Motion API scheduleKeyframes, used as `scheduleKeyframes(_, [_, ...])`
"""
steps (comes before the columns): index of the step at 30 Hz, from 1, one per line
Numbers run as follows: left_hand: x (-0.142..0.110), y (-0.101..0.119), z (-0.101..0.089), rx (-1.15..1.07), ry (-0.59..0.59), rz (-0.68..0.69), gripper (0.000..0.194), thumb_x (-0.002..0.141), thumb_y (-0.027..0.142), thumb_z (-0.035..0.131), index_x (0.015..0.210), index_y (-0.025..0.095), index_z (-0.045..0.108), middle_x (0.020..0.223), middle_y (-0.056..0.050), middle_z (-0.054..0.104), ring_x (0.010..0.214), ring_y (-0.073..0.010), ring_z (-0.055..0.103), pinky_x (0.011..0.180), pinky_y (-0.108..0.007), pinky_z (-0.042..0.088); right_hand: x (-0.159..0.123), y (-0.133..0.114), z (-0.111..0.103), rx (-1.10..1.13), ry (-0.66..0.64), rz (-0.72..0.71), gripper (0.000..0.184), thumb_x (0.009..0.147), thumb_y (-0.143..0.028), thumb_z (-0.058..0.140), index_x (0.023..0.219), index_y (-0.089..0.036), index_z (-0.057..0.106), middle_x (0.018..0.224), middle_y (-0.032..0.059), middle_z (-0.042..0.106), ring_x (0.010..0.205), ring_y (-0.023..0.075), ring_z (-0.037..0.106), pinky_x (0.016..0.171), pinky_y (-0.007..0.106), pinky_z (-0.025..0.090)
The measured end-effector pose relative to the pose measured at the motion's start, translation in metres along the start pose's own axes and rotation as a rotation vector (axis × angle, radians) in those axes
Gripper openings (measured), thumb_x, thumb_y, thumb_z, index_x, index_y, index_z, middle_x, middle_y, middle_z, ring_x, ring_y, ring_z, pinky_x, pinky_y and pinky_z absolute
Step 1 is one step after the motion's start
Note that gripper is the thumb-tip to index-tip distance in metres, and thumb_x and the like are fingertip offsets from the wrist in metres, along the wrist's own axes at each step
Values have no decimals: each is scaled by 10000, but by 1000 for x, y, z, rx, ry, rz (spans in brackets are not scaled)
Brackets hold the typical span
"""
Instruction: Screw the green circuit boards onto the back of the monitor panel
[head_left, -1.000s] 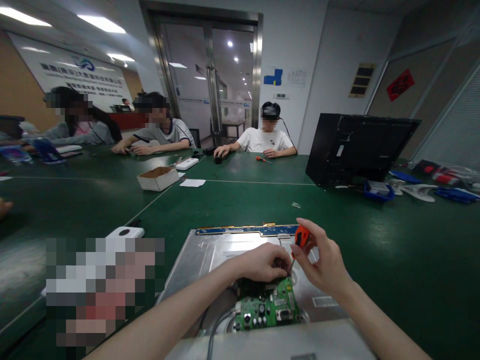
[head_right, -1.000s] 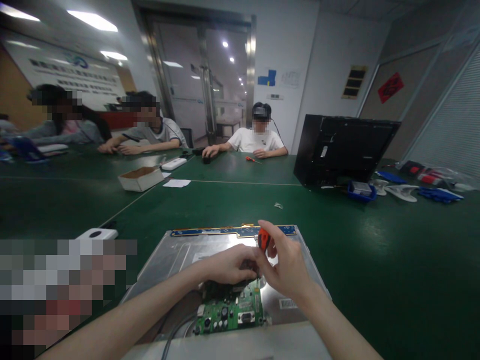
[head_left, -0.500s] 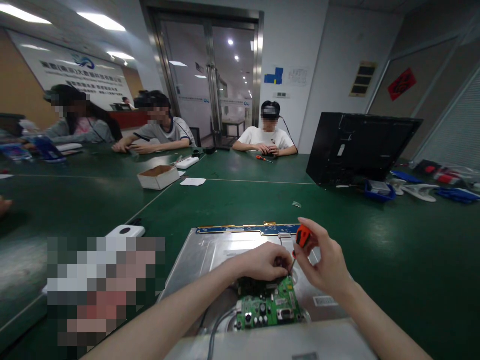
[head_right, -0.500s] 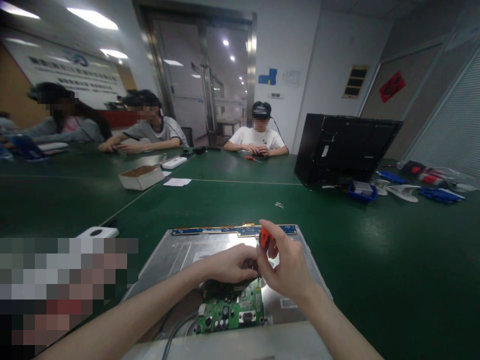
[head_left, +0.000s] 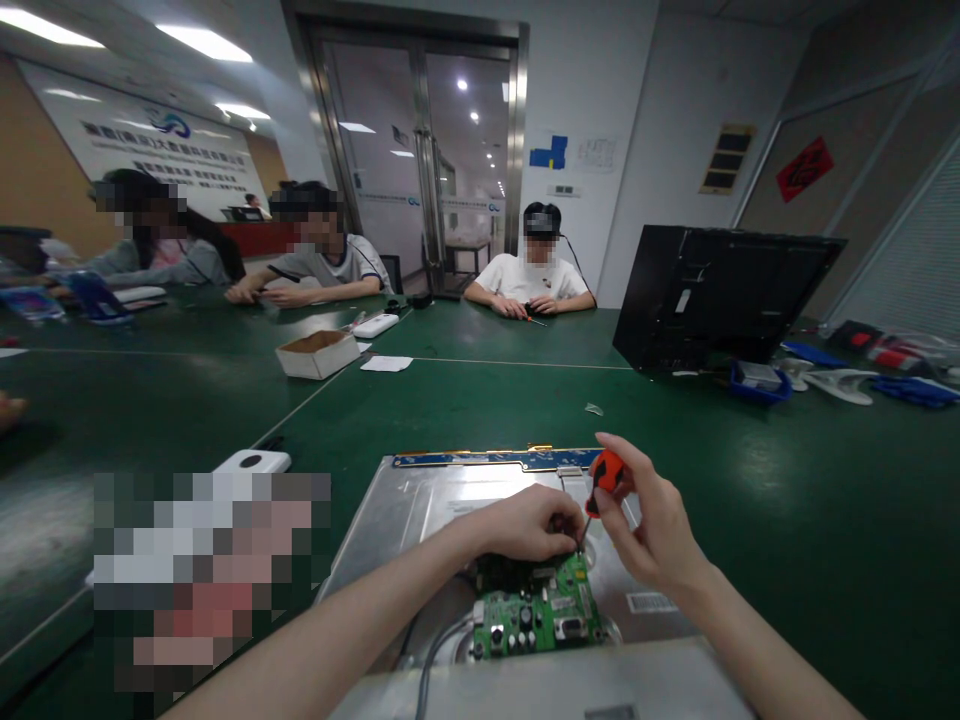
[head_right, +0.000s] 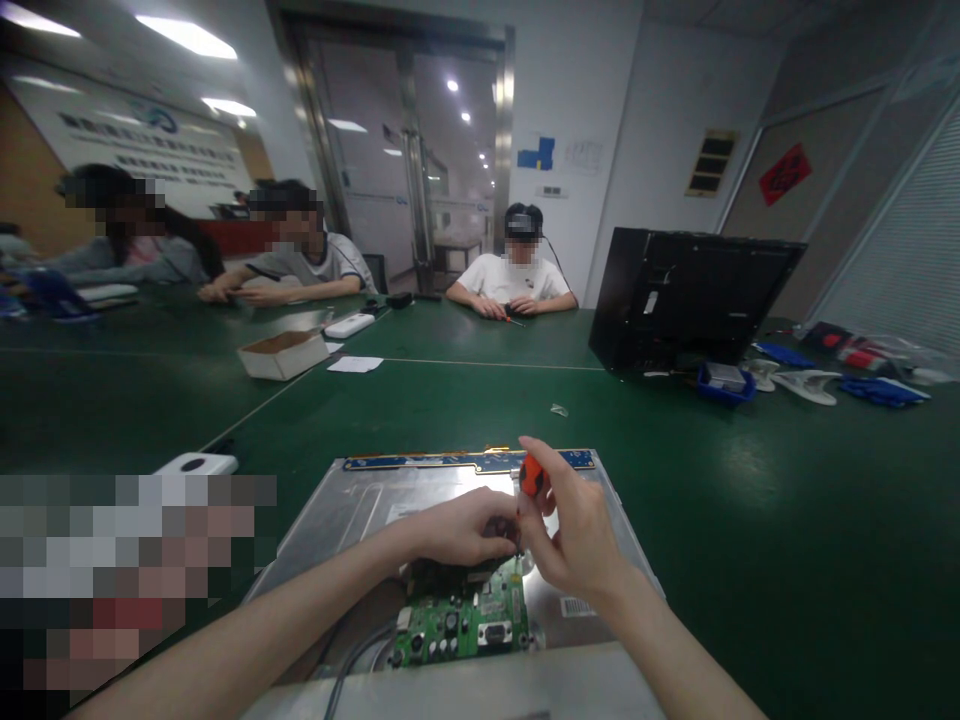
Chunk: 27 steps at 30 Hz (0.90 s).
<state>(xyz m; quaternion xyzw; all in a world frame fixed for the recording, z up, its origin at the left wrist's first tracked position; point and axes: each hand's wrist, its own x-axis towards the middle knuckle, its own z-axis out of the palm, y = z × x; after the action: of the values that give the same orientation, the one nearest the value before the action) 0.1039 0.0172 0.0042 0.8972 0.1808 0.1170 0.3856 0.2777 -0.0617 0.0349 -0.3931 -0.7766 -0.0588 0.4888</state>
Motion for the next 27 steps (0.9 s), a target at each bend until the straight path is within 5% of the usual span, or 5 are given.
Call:
scheduleKeyframes(13, [2, -1, 2, 7, 14, -10, 156, 745, 37, 629, 832, 154, 683, 736, 20, 620, 679, -134, 560, 614, -201, 414, -3, 8, 6, -26, 44, -24, 406, 950, -216, 577, 1332, -238, 442, 722, -43, 589, 496, 114, 556, 452, 220, 455])
scheduleKeyframes(27, [1, 0, 0, -4, -8, -8, 116, 767, 84, 621, 831, 164, 674, 733, 18, 622, 679, -143, 551, 630, -220, 417, -3, 6, 5, 13, 28, -6, 471, 953, -174, 518, 1407, -253, 417, 786, -15, 617, 547, 129, 583, 489, 240, 502])
